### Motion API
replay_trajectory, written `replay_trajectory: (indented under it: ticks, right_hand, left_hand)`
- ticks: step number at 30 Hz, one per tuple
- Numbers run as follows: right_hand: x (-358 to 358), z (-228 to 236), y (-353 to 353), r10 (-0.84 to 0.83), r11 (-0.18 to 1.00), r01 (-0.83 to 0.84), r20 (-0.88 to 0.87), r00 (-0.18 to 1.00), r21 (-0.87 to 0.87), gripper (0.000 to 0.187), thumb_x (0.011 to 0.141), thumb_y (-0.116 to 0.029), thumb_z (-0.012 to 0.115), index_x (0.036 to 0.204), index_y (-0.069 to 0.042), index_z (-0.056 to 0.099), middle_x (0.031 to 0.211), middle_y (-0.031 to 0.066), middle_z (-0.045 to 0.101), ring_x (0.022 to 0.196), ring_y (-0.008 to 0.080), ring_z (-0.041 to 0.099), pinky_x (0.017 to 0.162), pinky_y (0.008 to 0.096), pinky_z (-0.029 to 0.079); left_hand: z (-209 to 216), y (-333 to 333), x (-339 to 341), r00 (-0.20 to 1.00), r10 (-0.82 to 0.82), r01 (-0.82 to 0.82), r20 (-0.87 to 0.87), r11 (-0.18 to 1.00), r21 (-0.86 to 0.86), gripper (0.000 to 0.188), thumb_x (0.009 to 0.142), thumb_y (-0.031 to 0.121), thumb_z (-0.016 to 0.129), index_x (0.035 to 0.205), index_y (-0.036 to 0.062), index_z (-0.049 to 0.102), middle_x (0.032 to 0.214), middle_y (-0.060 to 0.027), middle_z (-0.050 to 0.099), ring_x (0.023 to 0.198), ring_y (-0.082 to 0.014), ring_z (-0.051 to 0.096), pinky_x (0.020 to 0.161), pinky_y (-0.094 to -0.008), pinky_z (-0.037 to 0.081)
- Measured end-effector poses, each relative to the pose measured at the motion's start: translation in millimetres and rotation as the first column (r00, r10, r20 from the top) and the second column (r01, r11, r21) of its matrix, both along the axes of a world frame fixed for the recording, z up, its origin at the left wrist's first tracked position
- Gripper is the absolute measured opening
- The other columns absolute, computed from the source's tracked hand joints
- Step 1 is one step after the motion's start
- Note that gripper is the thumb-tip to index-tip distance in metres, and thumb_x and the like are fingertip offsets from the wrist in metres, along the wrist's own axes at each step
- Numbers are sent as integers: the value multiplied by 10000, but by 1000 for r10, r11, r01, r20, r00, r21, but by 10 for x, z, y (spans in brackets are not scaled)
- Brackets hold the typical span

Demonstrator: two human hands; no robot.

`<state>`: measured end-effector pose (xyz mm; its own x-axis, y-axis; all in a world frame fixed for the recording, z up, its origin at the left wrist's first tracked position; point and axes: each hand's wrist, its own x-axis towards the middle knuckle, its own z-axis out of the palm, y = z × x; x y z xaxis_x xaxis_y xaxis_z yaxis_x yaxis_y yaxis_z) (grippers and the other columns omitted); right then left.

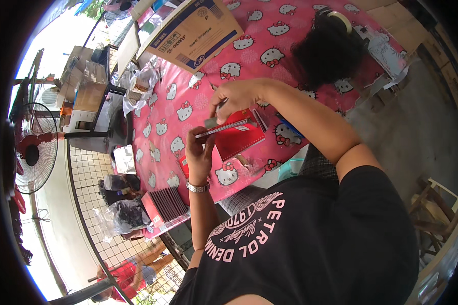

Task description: The person assembles small red notepads by hand by inserting a spiral binding through pre-punched holes in a stack of paper and covers, then uses pliers to crimp the ends of the binding.

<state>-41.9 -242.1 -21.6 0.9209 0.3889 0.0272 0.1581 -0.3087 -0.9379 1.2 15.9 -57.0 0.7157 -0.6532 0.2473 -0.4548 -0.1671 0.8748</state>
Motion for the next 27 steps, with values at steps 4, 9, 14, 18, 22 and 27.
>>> replay_trajectory:
  ticks: [4,9,14,18,22,27]
  right_hand:
    - [32,-28,-3,267,780,-21,-301,915,626,426,779,-156,692,1170,10,667,1265,71,628,1186,152,566,1032,308,419]
    - [27,-591,-315,-376,791,361,73,924,-494,460,807,-298,736,1189,-49,673,1316,150,587,1186,297,559,996,399,444]
    - [-699,-1381,-284,-523,465,806,621,584,-367,674,800,-355,757,1373,-79,535,1487,169,406,1360,380,386,1072,530,378]
    - [-1504,-1338,239,-541,331,731,514,665,-597,647,847,-294,714,1399,-51,480,1444,193,424,1341,404,391,1090,523,364]
    - [-1825,-1450,260,-673,420,770,404,619,-480,646,825,-269,727,1384,-42,497,1337,189,509,1258,385,470,1066,487,389]
    - [-1529,-476,443,-683,521,849,555,475,-86,621,804,-233,729,1359,-38,530,1263,169,562,1167,360,530,1020,450,417]
  left_hand:
    - [-25,-10,17,1000,-8,9,18,999,-46,278,880,-23,689,1120,9,554,956,-81,653,758,-114,640,686,-249,518]
    - [-10,-1,23,999,17,-18,26,1000,10,234,906,-4,671,1107,15,554,882,-53,646,720,-97,615,648,-240,490]
    - [20,-44,-63,991,131,-131,-15,991,-6,194,943,40,647,1111,12,554,808,-45,644,725,-92,635,599,-239,479]
    - [-65,37,-99,976,214,-218,42,970,112,198,979,71,606,1152,6,537,894,-85,675,715,-131,689,593,-246,504]
    - [12,-200,-249,960,277,-270,51,956,-115,171,979,59,602,1134,1,559,826,-88,682,668,-122,684,542,-254,484]
    - [-108,-34,-149,966,260,-260,-19,965,-18,192,992,76,584,1163,-12,572,826,-87,672,713,-133,706,589,-241,522]
